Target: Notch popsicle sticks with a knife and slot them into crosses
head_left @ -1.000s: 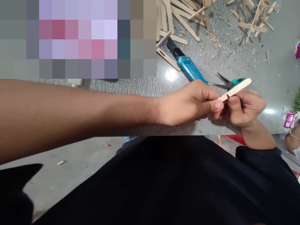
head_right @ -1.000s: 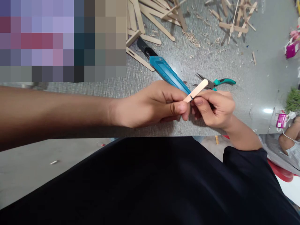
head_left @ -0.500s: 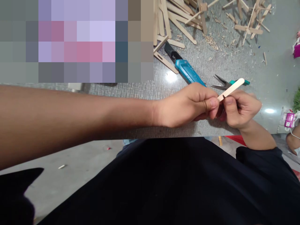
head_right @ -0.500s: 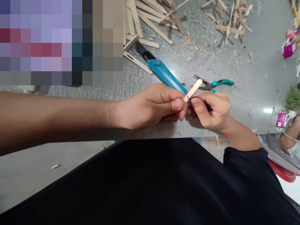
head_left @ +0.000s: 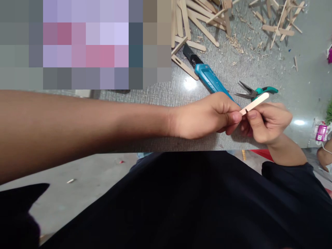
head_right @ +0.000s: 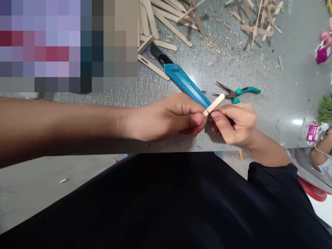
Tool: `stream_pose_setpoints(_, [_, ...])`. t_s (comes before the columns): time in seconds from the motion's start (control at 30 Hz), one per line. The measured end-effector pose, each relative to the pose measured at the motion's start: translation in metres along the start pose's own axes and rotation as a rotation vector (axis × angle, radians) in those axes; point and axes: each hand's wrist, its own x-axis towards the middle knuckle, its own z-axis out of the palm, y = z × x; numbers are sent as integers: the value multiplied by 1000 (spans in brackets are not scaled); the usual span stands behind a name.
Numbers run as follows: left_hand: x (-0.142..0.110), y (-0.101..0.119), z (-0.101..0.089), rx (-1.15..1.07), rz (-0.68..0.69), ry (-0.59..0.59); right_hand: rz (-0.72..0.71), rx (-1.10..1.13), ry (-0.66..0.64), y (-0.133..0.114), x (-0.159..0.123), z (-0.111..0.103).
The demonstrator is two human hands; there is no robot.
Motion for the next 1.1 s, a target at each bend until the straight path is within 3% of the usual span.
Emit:
stream_pose_setpoints(0.3, [1, 5, -4, 50, 6, -45, 9, 121, -89, -2, 4, -5])
stream_pose_setpoints(0.5, [4, 5, -5, 81, 7, -74, -32, 4, -111, 5, -1, -6])
stream_pose_setpoints(0.83, [2, 10, -3, 175, -78, -56, -21, 73, -122, 2, -2, -5])
stream_pose_setpoints(1.1, [1, 5, -1, 168, -4, -18, -127, -16, -78, 7, 2, -6])
